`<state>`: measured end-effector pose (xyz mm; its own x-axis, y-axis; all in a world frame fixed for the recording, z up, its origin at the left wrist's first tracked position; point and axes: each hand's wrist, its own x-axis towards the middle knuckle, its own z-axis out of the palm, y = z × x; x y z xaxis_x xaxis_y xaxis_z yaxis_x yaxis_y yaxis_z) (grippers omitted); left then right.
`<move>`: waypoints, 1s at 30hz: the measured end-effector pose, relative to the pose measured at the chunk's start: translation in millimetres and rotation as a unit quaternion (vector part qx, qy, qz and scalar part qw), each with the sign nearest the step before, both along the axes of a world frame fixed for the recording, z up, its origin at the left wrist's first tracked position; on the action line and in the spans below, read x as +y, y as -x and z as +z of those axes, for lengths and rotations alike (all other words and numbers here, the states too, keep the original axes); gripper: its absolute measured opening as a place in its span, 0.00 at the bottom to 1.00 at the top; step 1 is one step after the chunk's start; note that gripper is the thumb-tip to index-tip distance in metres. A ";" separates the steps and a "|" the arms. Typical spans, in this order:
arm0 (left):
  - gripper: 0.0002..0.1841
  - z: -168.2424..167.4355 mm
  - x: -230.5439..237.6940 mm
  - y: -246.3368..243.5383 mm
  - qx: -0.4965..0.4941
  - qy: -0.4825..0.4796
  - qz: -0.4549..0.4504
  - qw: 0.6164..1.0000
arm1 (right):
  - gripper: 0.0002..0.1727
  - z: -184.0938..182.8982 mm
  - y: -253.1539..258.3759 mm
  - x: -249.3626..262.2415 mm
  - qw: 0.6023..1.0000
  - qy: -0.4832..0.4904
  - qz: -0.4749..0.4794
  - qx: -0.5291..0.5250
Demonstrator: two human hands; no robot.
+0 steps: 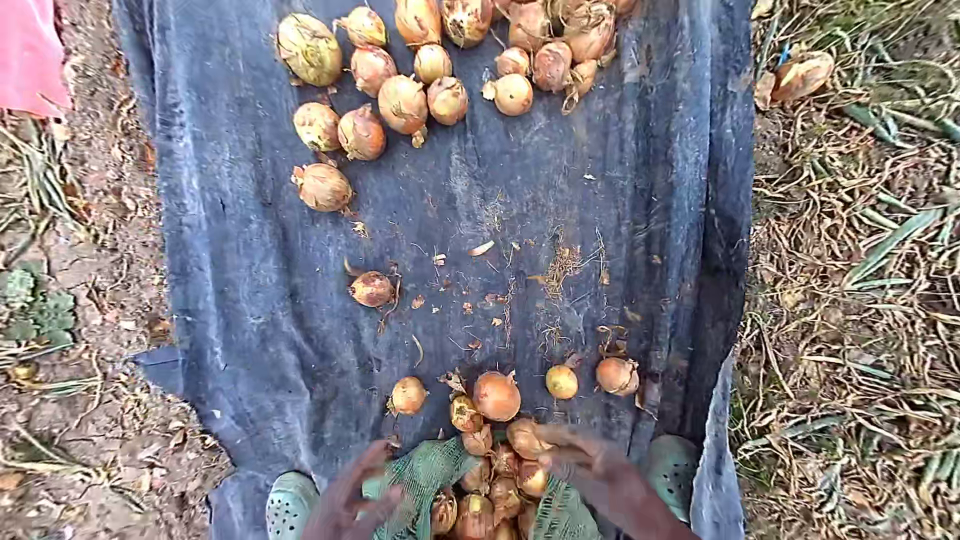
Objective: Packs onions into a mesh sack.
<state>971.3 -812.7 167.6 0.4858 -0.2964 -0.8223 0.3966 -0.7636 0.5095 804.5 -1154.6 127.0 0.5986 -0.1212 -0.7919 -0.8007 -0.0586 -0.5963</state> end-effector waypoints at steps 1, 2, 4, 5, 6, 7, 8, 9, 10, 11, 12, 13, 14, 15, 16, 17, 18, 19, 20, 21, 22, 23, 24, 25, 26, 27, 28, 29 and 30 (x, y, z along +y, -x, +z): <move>0.43 -15.2 -10.3 -39.2 -0.090 -0.026 -0.013 0.996 | 0.27 -24.3 -15.9 -14.0 0.992 0.114 0.037 -0.032; 0.46 -35.3 -28.0 -80.1 -0.174 -0.053 -0.039 0.983 | 0.32 -47.7 -32.3 -27.3 0.973 0.207 0.086 -0.056; 0.55 -87.5 -69.2 -153.4 -0.290 -0.102 -0.110 0.945 | 0.40 -85.9 -54.6 -39.7 0.952 0.277 0.126 -0.042; 0.57 -114.2 -83.3 -175.6 -0.314 -0.123 -0.138 0.931 | 0.41 -96.8 -55.1 -33.3 0.960 0.255 0.117 -0.017; 0.55 -136.0 -91.6 -188.1 -0.323 -0.142 -0.155 0.923 | 0.41 -102.6 -52.5 -21.4 0.970 0.220 0.100 -0.002; 0.51 -149.5 -98.1 -196.9 -0.331 -0.156 -0.167 0.915 | 0.39 -105.5 -50.9 -9.5 0.979 0.189 0.081 0.002; 0.47 -156.3 -102.2 -201.4 -0.330 -0.159 -0.166 0.916 | 0.38 -105.1 -47.9 2.2 0.985 0.162 0.065 0.001; 0.45 -157.6 -102.2 -198.6 -0.320 -0.156 -0.157 0.921 | 0.37 -102.5 -43.0 13.8 0.989 0.135 0.053 0.002; 0.44 -153.8 -96.4 -188.2 -0.306 -0.158 -0.146 0.927 | 0.38 -100.3 -38.7 25.4 0.994 0.103 0.041 0.006; 0.42 -145.9 -84.7 -172.5 -0.290 -0.161 -0.133 0.934 | 0.40 -99.7 -37.8 35.7 0.996 0.077 0.030 0.014; 0.40 -136.9 -69.5 -153.5 -0.262 -0.166 -0.114 0.944 | 0.41 -100.8 -40.0 42.8 0.998 0.057 0.017 0.026; 0.38 -131.8 -52.0 -133.4 -0.216 -0.175 -0.090 0.956 | 0.41 -102.6 -44.9 47.1 0.998 0.042 0.008 0.042; 0.37 -131.2 -33.0 -111.9 -0.154 -0.175 -0.056 0.971 | 0.41 -106.3 -51.2 48.5 0.998 0.031 0.014 0.054; 0.36 -135.2 -14.0 -87.9 -0.090 -0.161 -0.007 0.983 | 0.42 -112.5 -57.5 48.4 0.997 0.022 0.035 0.062; 0.37 -138.4 1.4 -61.1 -0.032 -0.139 0.055 0.988 | 0.43 -118.1 -62.7 49.0 0.995 0.009 0.066 0.069; 0.37 -140.9 10.7 -34.8 0.003 -0.118 0.110 0.987 | 0.42 -122.6 -67.0 51.0 0.992 -0.013 0.098 0.073; 0.38 -144.0 13.0 -12.8 0.015 -0.097 0.141 0.985 | 0.40 -122.4 -74.2 52.9 0.988 -0.052 0.127 0.076; 0.37 -146.8 8.7 3.1 0.011 -0.081 0.149 0.985 | 0.38 -116.5 -80.7 55.2 0.981 -0.098 0.142 0.087; 0.36 -149.6 1.1 12.9 0.009 -0.070 0.146 0.987 | 0.39 -108.3 -83.3 58.8 0.975 -0.141 0.136 0.108; 0.35 -151.9 -6.2 18.3 0.011 -0.062 0.148 0.987 | 0.42 -103.5 -80.1 64.2 0.969 -0.171 0.118 0.136; 0.35 -152.9 -10.6 20.0 0.023 -0.054 0.154 0.986 | 0.45 -101.3 -73.4 70.1 0.965 -0.185 0.095 0.159; 0.35 -154.7 -12.5 19.5 0.042 -0.044 0.166 0.984 | 0.48 -102.1 -66.0 74.5 0.964 -0.188 0.070 0.177; 0.36 -158.3 -12.9 16.2 0.063 -0.028 0.180 0.981 | 0.50 -105.5 -60.8 77.3 0.962 -0.193 0.037 0.189; 0.37 -160.7 -10.2 12.8 0.082 -0.007 0.185 0.979 | 0.52 -109.9 -56.8 79.6 0.958 -0.206 0.000 0.198; 0.38 -159.1 -4.5 10.9 0.099 0.009 0.181 0.978 | 0.51 -111.6 -54.1 83.1 0.952 -0.225 -0.029 0.203; 0.39 -153.3 1.9 10.8 0.112 0.021 0.175 0.978 | 0.49 -110.2 -51.9 85.1 0.946 -0.248 -0.041 0.204; 0.41 -143.5 7.4 14.2 0.124 0.026 0.168 0.978 | 0.47 -106.4 -47.4 84.5 0.939 -0.274 -0.042 0.203; 0.42 -130.2 12.6 21.1 0.132 0.031 0.156 0.978 | 0.46 -99.9 -38.6 83.4 0.931 -0.303 -0.039 0.199; 0.43 -114.4 18.5 29.7 0.137 0.046 0.140 0.979 | 0.45 -89.6 -24.8 84.7 0.924 -0.334 -0.038 0.185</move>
